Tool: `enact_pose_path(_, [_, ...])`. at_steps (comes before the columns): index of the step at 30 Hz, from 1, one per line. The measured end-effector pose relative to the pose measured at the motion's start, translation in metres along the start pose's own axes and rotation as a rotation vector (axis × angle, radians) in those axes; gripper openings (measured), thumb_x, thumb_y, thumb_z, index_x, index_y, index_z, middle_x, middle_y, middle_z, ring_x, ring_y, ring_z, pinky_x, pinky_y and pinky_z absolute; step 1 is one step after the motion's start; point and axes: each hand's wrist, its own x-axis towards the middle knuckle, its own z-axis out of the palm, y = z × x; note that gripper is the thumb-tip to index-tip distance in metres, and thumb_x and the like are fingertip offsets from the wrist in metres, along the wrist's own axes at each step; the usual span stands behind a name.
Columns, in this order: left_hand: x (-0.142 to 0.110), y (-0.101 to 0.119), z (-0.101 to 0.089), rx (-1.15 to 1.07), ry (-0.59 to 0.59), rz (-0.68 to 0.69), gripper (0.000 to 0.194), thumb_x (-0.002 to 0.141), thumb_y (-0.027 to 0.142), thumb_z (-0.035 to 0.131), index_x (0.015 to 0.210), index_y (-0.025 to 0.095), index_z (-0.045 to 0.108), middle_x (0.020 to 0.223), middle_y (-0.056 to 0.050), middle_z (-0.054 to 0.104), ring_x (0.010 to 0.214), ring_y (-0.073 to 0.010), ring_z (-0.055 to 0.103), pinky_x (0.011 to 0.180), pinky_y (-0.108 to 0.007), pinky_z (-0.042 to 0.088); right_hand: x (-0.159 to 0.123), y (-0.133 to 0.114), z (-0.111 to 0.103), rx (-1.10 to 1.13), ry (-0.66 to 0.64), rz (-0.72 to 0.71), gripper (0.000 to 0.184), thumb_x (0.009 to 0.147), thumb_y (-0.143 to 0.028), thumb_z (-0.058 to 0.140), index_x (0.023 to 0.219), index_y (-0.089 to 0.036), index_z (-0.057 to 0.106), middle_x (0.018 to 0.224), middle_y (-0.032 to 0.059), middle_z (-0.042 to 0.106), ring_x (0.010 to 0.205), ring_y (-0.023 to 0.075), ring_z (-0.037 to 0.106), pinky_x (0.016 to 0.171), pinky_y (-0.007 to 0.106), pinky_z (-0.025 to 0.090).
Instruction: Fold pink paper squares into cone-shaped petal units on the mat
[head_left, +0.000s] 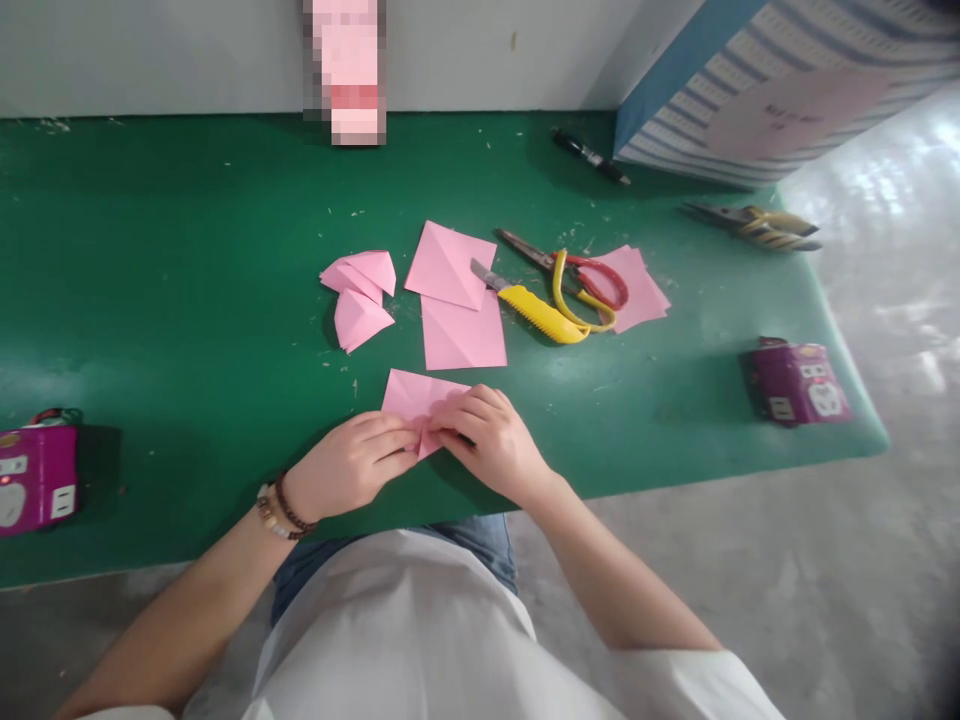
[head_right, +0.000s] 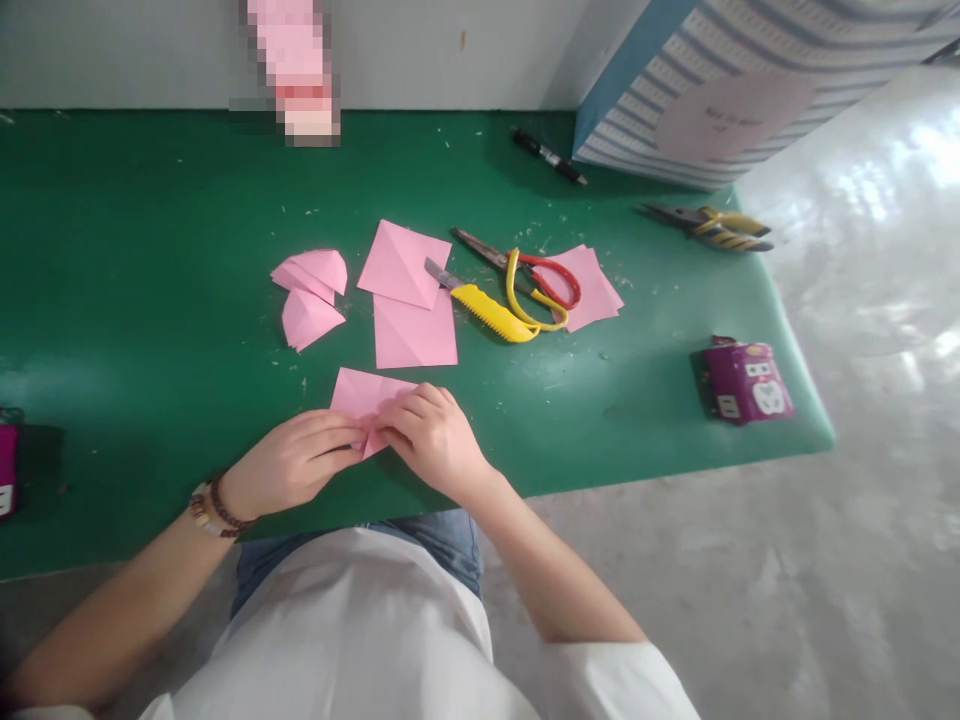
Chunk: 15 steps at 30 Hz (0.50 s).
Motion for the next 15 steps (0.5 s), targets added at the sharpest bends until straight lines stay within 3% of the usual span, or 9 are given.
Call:
enact_pose_path(3, [-0.0005, 0.0001, -0.0003, 0.009, -0.01, 0.009, 0.031, 0.091, 0.005, 0.048, 0.116, 0.016, 0.065, 0.109, -0.008, 0.07, 0.107, -0.0203, 0.062, 0.096, -0.039, 0.054, -0.0004, 0.0004, 0.0009, -0.014, 0.003, 0.001, 0.012, 0.093, -0.022, 0.061, 0.085, -0.021, 0.07, 0.091, 0.0028, 0.075, 0.086, 0.0199, 0.059, 0.073, 0.035, 0.043])
enact_pose_path(15, [-0.0036, -0.0005, 0.0015, 0.015, -0.06, -0.022, 0.028, 0.093, 0.008, 0.051, 0.114, 0.018, 0.066, 0.114, -0.008, 0.067, 0.108, -0.0223, 0.061, 0.096, -0.04, 0.052, -0.0016, 0.0015, 0.004, 0.01, 0.044, 0.007, 0.011, 0.092, -0.02, 0.062, 0.088, -0.022, 0.071, 0.091, 0.0026, 0.074, 0.087, 0.0193, 0.059, 0.075, 0.034, 0.044])
